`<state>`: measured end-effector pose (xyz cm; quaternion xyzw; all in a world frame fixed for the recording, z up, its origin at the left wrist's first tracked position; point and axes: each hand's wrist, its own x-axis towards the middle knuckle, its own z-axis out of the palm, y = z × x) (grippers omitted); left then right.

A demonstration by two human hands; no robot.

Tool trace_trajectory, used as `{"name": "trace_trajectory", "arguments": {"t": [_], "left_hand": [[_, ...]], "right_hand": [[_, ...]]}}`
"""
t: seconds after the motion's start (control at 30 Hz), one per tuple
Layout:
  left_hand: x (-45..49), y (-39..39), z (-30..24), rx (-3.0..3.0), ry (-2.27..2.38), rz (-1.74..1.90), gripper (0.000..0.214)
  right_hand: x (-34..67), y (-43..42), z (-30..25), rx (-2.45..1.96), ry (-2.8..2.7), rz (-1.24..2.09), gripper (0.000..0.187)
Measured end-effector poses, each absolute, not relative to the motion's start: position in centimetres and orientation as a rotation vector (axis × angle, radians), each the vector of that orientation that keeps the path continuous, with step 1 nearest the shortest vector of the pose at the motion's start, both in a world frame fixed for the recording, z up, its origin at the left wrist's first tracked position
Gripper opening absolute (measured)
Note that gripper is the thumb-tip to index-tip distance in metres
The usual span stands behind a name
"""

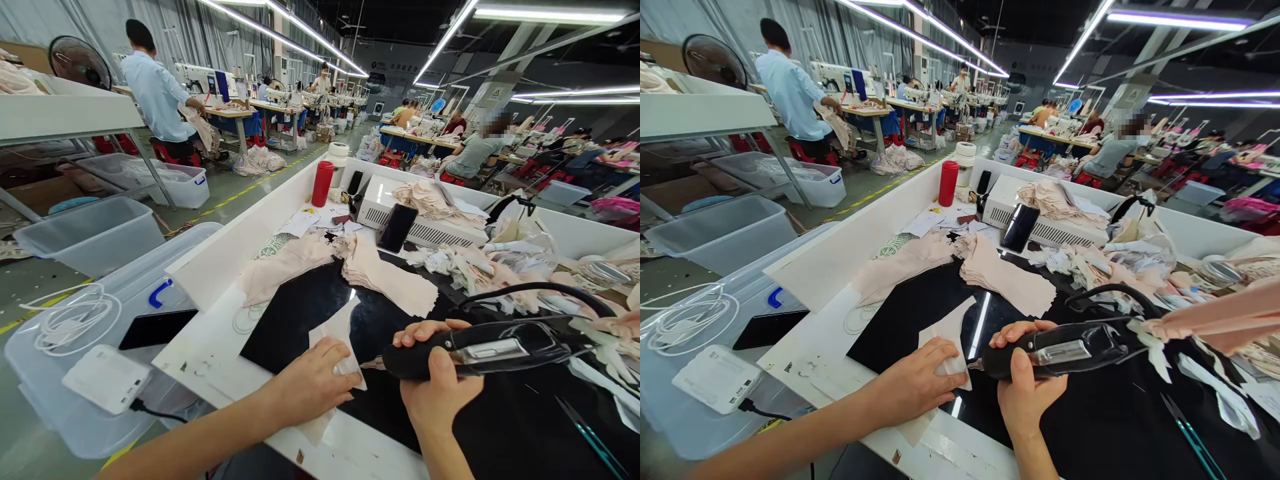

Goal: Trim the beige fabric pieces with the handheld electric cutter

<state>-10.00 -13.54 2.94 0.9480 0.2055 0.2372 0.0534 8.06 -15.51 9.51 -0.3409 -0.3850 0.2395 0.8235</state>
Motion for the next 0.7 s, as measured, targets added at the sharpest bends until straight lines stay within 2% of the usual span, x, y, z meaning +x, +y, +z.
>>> {"name": "trace_trajectory", "arguments": {"t": [0.7], "left_hand": [[-9.9, -13.5, 3.9, 2.892, 0.62, 0.714, 0.035]], "right_hand": [[7.9, -14.1, 8.8, -0.663, -0.837, 0.536, 0.03]]}}
